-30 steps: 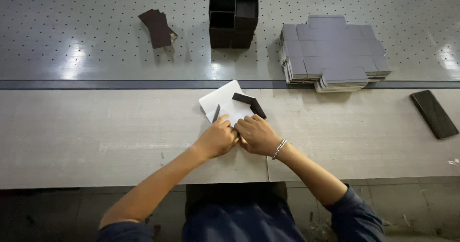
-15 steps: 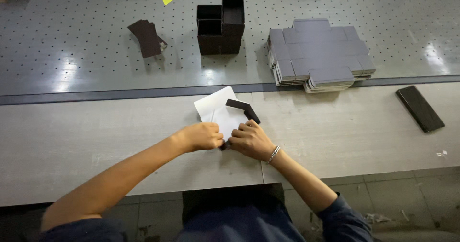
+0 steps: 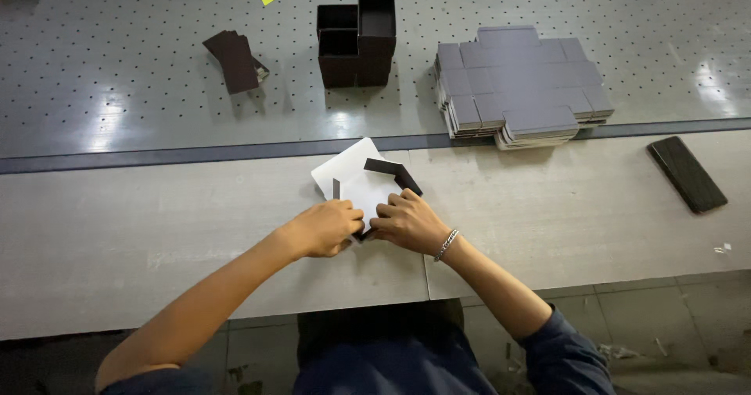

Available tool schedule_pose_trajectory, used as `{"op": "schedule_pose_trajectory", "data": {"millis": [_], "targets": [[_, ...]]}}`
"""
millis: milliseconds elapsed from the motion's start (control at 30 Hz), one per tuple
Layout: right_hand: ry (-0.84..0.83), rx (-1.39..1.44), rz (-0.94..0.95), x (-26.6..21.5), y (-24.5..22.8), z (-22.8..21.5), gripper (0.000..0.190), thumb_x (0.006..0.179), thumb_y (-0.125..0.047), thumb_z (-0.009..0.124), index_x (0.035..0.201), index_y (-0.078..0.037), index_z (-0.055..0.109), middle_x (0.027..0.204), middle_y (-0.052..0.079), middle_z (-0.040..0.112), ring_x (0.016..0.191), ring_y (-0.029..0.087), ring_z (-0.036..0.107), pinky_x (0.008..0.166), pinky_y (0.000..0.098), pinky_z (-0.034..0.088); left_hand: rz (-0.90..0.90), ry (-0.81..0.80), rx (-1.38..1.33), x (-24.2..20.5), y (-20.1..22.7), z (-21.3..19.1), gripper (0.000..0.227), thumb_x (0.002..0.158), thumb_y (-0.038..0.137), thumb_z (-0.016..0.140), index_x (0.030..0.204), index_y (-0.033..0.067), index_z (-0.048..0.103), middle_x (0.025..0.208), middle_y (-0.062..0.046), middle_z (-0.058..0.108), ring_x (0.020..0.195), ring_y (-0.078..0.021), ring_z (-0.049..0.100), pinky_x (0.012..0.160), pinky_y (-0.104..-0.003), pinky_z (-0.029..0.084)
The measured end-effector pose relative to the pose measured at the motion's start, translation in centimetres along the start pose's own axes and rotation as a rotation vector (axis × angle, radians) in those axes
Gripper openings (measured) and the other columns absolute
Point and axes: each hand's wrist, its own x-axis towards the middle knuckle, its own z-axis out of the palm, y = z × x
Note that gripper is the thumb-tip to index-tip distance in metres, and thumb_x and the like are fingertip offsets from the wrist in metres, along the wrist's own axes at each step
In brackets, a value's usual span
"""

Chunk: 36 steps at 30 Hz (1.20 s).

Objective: The person folds flat cardboard pieces into small rectangular boxes by hand. They fold the flaps, tuck the tabs into slots, and stack the finished boxes on the table. The process is repeated with multiple pieces.

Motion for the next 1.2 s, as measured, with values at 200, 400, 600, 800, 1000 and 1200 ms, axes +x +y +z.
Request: {"op": "schedule_pose_trajectory", "data": {"millis": [200,400,600,800,1000,1200], "targets": [[-0.059,-0.027,0.045,0.0,0.2,0.4,0.014,0.087,-0.034,0.072,0.088,-0.023,0.063,0.080,-0.002,0.056,0.073,0.021,0.054,0.071,0.0347,0.038,-0.046,-0.001,-0.183,-1.1,1.2,-2.5,0.033,0.087,0.032,0.068,0.110,0.0087,0.064,0.113,-0.009,0.066,0.106,-0.0317,0.063,0.094,-0.042,0.054],[-0.122,-0.027,0.093,0.0,0.5,1.7,0.017,0.090,-0.040,0.067,0.086,-0.024,0.063,0.081,-0.004,0.058,0.076,0.019,0.055,0.071,0.0330,0.037,-0.082,0.034,-0.024,1.2,0.8,1.7,0.036,0.092,0.041,0.064,0.111,0.0112,0.068,0.113,-0.006,0.069,0.105,-0.0260,0.062,0.088,-0.040,0.050],[-0.125,-0.035,0.118,0.0,0.3,1.8,0.022,0.091,-0.047,0.063,0.089,-0.025,0.060,0.084,-0.004,0.059,0.079,0.019,0.055,0.073,0.0337,0.037,-0.055,0.041,0.044,1.7,0.7,1.8,0.034,0.089,0.044,0.067,0.103,0.0131,0.070,0.109,-0.005,0.069,0.103,-0.0252,0.061,0.087,-0.039,0.049],[-0.123,-0.050,0.127,-0.3,0.2,2.1,0.021,0.086,-0.044,0.068,0.088,-0.024,0.061,0.085,-0.003,0.059,0.079,0.021,0.055,0.073,0.0342,0.038,-0.057,0.083,0.074,1.6,0.7,2.9,0.031,0.089,0.041,0.068,0.105,0.0138,0.070,0.113,-0.005,0.068,0.104,-0.0253,0.060,0.088,-0.040,0.047],[-0.117,-0.068,0.153,-0.7,0.3,3.1,0.027,0.086,-0.049,0.069,0.085,-0.024,0.061,0.084,-0.003,0.060,0.080,0.020,0.056,0.073,0.0335,0.039,-0.143,0.116,0.100,1.4,1.7,3.3,0.029,0.091,0.038,0.067,0.107,0.0141,0.068,0.109,-0.004,0.069,0.104,-0.0242,0.060,0.096,-0.040,0.044],[-0.098,-0.024,0.197,0.0,-0.4,1.9,0.026,0.086,-0.045,0.074,0.084,-0.021,0.065,0.081,-0.003,0.062,0.078,0.020,0.057,0.074,0.0329,0.040,-0.396,0.230,0.066,0.3,6.4,-0.7,0.020,0.089,0.021,0.068,0.102,0.0058,0.071,0.098,-0.011,0.072,0.098,-0.0312,0.063,0.115,-0.066,0.025]]}}
